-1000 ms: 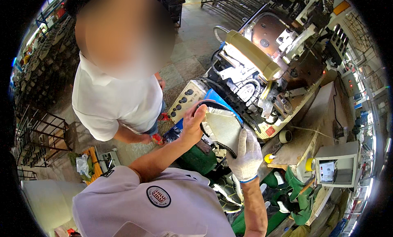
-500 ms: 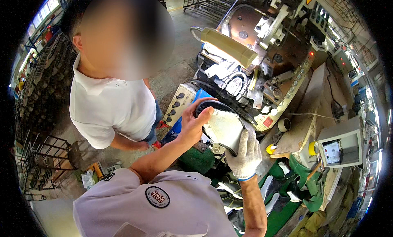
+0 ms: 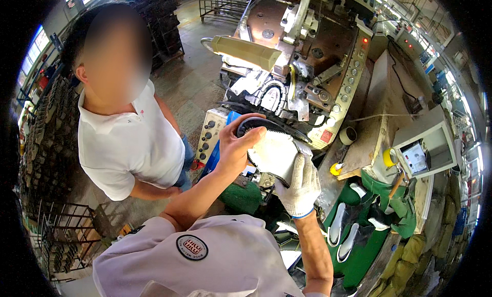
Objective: The person picks up boots from a conveyor belt, handles the shoe lasts inside the boots by hand, fits the boots onto a lasting machine for shaping, and returns the boots to the belt.
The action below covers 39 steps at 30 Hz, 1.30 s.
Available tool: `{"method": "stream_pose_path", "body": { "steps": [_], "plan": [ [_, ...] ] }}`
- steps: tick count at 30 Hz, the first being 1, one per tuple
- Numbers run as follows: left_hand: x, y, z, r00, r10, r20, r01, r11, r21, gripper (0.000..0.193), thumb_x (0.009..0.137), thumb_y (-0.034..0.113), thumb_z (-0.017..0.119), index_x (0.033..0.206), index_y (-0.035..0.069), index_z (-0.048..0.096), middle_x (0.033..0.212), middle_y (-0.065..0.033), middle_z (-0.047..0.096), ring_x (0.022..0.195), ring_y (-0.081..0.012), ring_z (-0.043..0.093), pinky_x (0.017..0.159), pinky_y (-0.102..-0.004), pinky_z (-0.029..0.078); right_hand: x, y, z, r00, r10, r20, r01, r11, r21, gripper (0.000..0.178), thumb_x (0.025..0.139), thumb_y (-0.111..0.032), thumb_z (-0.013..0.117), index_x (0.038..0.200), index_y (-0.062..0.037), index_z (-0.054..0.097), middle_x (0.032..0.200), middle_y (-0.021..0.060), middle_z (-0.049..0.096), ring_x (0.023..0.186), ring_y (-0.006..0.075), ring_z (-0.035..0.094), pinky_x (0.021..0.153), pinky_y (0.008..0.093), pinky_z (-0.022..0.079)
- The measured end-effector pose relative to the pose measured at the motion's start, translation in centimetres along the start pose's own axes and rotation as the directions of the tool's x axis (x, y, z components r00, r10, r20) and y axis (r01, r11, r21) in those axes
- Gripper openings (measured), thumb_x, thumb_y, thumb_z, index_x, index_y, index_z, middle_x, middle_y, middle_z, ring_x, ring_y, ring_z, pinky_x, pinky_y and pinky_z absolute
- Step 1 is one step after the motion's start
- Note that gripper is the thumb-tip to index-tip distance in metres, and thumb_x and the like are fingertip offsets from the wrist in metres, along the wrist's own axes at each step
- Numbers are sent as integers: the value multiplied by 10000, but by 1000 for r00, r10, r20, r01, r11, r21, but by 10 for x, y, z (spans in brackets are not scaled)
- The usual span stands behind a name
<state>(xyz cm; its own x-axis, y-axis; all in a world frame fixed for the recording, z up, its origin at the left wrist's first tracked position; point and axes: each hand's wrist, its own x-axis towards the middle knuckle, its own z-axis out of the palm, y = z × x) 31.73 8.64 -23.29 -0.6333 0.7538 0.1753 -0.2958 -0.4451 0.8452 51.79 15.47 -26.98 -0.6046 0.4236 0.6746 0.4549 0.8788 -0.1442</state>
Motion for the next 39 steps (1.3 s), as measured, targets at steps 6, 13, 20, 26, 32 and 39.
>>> {"method": "stream_pose_path", "body": {
  "steps": [6, 13, 20, 26, 32, 39],
  "plan": [
    [-1, 3, 24, 994, -78, 77, 82, 996, -45, 409, 810, 10, 851, 1190, 12, 699, 1008, -65, 751, 912, -126, 717, 844, -274, 562, -12, 4, -6, 996, 71, -62, -73, 997, -38, 982, 617, -171, 914, 1462, 70, 476, 1319, 334, 606, 1138, 478, 650, 985, 482, 546],
    [7, -6, 34, 986, -107, 127, 116, 991, -64, 420, 797, -31, 826, 1188, -14, 674, 1039, -120, 763, 955, -177, 753, 870, -293, 597, -21, 1, -12, 984, 159, -77, -164, 984, -67, 965, 607, -169, 916, 1442, 75, 499, 1294, 321, 626, 1126, 463, 659, 983, 471, 548],
    [-3, -21, 52, 954, -96, 285, 138, 981, -133, 497, 895, 179, 811, 1317, -6, 624, 1115, -48, 726, 1016, -109, 665, 929, -263, 508, -30, -9, -12, 920, 349, -180, -347, 937, 47, 973, 605, -163, 900, 1451, 78, 485, 1322, 320, 612, 1119, 475, 657, 965, 471, 553],
    [-22, -45, 54, 987, -116, 112, 139, 966, -218, 304, 932, 221, 759, 1146, 16, 692, 1011, -5, 700, 896, -89, 625, 810, -260, 475, -33, -19, -18, 925, 335, -181, -341, 940, -6, 948, 666, -192, 911, 1451, 105, 471, 1303, 328, 615, 1148, 469, 647, 1001, 469, 534],
    [-14, -46, 67, 955, -133, 264, 158, 985, -74, 404, 900, 200, 781, 1232, 1, 665, 1099, -35, 708, 955, -115, 644, 854, -279, 499, -41, -16, -22, 868, 436, -237, -445, 895, 16, 946, 651, -175, 919, 1436, 116, 479, 1313, 324, 613, 1165, 466, 645, 1017, 459, 532],
    [-38, -64, 76, 863, -91, 498, 92, 996, 22, 743, 880, 243, 829, 1471, -4, 452, 1363, -102, 607, 1235, -188, 579, 1075, -349, 443, -42, -20, -48, 786, 567, -249, -553, 823, 128, 945, 649, -179, 901, 1439, 114, 472, 1292, 355, 607, 1111, 485, 653, 972, 468, 551]
  ]
}}
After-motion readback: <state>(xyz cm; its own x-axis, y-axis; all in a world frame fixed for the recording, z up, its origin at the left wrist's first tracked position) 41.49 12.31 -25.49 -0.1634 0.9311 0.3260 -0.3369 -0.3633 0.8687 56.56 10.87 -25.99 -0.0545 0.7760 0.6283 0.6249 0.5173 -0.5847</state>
